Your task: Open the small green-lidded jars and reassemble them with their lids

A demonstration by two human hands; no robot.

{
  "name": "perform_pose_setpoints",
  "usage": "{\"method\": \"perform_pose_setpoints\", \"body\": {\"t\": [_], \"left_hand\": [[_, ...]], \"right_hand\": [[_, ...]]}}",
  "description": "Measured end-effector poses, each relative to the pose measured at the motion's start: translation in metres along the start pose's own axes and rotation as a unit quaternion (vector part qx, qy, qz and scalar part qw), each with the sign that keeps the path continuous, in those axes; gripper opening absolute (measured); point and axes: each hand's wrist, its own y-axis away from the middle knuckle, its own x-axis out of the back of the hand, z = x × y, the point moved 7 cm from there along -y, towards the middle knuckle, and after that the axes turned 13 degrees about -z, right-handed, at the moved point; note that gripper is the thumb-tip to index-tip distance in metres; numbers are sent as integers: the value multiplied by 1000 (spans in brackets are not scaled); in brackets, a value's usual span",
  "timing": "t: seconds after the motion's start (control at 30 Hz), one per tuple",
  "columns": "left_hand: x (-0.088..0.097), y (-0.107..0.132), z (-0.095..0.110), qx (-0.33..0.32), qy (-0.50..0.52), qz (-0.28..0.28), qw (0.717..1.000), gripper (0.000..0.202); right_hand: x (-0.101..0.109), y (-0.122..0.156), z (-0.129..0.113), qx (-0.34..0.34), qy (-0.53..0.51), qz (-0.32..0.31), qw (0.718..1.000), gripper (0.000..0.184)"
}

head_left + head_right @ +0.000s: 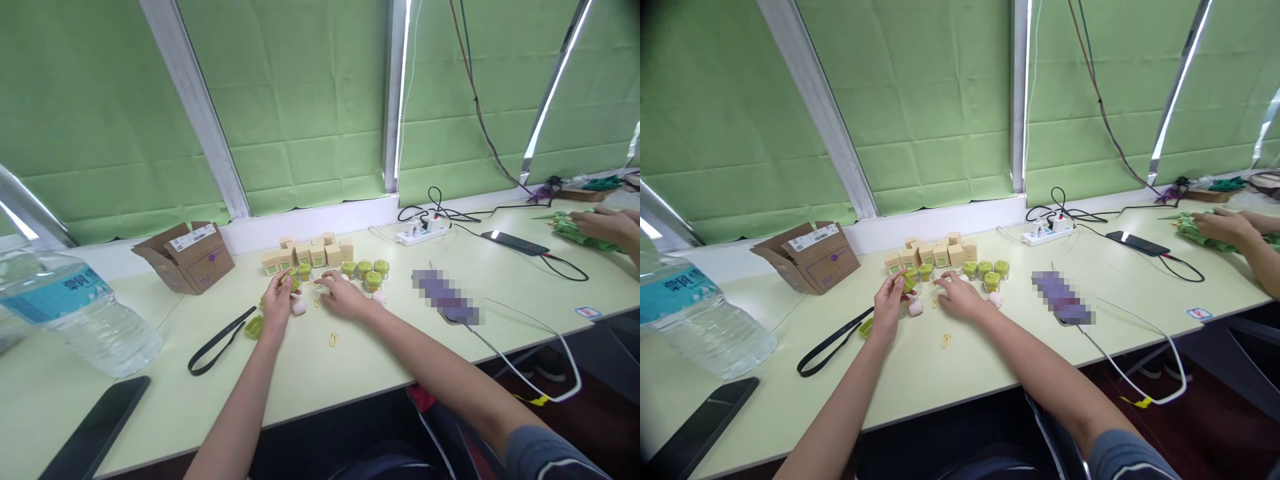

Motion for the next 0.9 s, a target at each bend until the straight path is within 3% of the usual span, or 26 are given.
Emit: {"method": "perform_pose_setpoints", "body": {"t": [0.13,0.27,0.4,0.53,0.7,0.9], "left_hand": [[-1,-1,-2,-4,4,-10,1000,56],[-1,-1,-3,-11,-8,-18,1000,54],[-4,0,-1,-9,-28,-29,999,55],[-7,0,2,-17,-45,-48,998,54],[-8,1,3,-20,-54,-52,997,54],[-16,0,-5,7,-47,-103,994,57]], "right_hand": [[-4,1,-21,41,4,-10,999,31],[-17,-4,-41,79,11,-35,996,39],[-25,-12,-38,33,-14,-53,998,43],[-13,-7,-27,33,-144,-41,988,36],[10,3,-9,58,-326,38,943,31],[7,-4,4,59,-535,37,842,47]]}}
